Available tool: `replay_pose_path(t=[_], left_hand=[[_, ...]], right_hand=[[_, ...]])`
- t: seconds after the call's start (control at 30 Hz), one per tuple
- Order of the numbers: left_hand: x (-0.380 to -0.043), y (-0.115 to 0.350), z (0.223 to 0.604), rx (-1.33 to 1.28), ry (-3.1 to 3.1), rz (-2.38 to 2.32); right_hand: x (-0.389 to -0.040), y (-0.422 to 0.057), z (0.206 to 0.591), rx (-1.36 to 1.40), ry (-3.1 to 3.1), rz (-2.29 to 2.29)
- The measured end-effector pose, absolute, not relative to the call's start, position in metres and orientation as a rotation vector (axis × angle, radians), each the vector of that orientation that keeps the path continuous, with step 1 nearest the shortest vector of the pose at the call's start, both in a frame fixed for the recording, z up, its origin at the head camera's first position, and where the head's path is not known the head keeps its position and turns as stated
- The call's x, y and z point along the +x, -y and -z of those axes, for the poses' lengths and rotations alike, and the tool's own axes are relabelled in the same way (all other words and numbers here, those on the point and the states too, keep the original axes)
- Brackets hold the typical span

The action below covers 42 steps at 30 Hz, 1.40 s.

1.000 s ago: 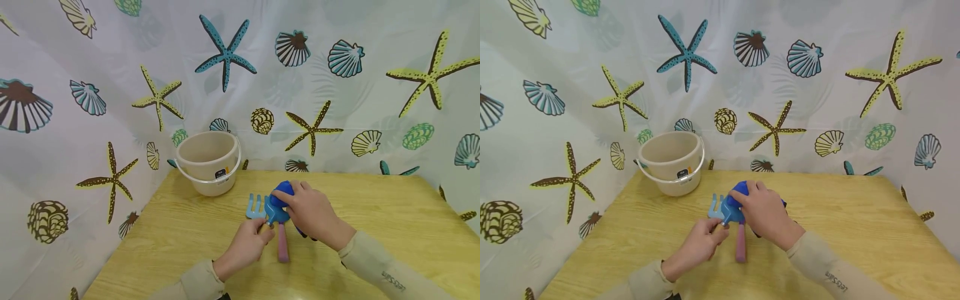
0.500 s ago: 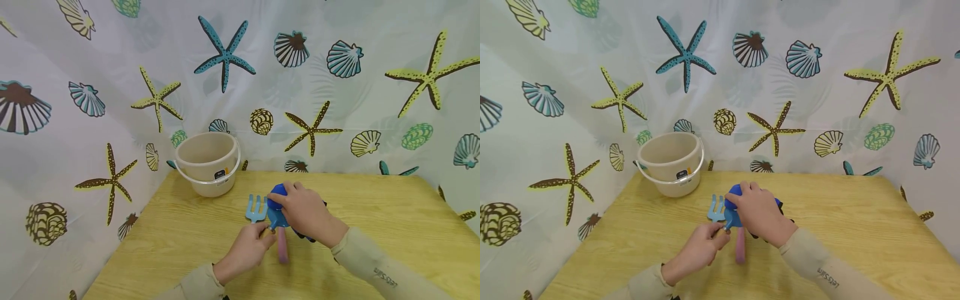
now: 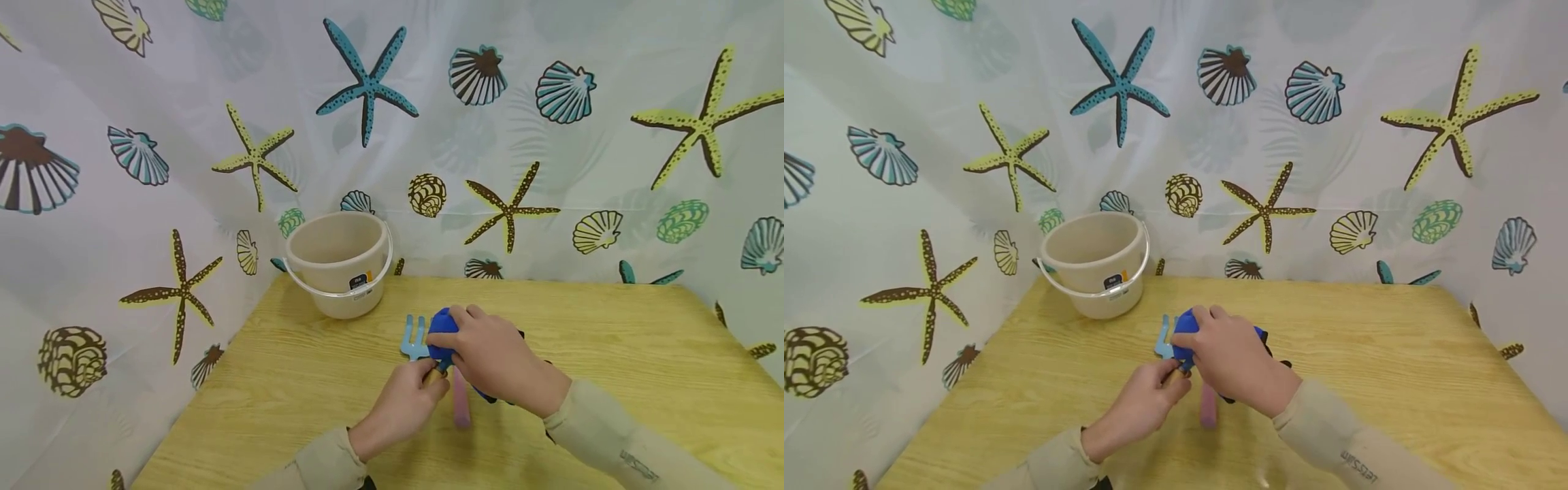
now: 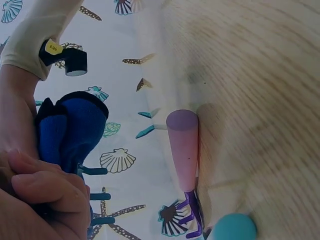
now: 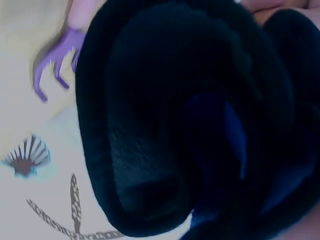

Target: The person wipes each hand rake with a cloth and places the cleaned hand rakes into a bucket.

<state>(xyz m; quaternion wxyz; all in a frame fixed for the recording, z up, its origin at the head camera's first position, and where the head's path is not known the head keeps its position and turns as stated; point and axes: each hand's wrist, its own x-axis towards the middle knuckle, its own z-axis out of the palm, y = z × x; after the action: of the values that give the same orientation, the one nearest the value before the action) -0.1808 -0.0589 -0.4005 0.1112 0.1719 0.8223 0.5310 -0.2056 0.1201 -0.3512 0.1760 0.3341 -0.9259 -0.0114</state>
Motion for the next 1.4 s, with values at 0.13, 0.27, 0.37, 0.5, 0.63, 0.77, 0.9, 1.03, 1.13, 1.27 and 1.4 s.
replay_pose_path(t=[0.13, 0.27, 0.37, 0.5, 0.63, 0.77, 0.9, 1.03, 1.13, 1.27, 1.4], left_hand=[[-0.181, 0.059, 0.4, 0.571, -2.474, -1.485], [-0.18, 0.057, 0.4, 0.596, -2.492, -1.424], [-0.179, 0.058, 0.4, 0.598, -2.496, -1.409], [-0.18, 0.058, 0.399, 0.61, -2.482, -1.406], [-0.181, 0.059, 0.398, 0.625, -2.462, -1.41], [-0.181, 0.061, 0.398, 0.635, -2.48, -1.4], [-0.18, 0.064, 0.398, 0.626, -2.502, -1.406], [-0.181, 0.066, 0.399, 0.586, -2.52, -1.434], [-0.181, 0.067, 0.399, 0.571, -2.523, -1.465], [-0.18, 0.066, 0.399, 0.595, -2.521, -1.48], [-0.178, 0.064, 0.399, 0.621, -2.518, -1.493]], right_hand=[[-0.217, -0.119, 0.347, 0.85, 2.645, 0.153], [-0.226, -0.119, 0.343, 0.784, 2.691, 0.237], [-0.222, -0.117, 0.34, 0.838, 2.691, 0.253], [-0.211, -0.111, 0.338, 0.976, 2.666, 0.27], [-0.21, -0.11, 0.336, 0.966, 2.684, 0.276], [-0.221, -0.118, 0.338, 0.764, 2.758, 0.177], [-0.222, -0.129, 0.343, 0.641, 2.767, 0.039], [-0.209, -0.134, 0.347, 0.682, 2.694, -0.004], [-0.198, -0.134, 0.349, 0.755, 2.642, 0.026], [-0.195, -0.135, 0.352, 0.789, 2.592, 0.076], [-0.201, -0.142, 0.354, 0.703, 2.585, 0.099]])
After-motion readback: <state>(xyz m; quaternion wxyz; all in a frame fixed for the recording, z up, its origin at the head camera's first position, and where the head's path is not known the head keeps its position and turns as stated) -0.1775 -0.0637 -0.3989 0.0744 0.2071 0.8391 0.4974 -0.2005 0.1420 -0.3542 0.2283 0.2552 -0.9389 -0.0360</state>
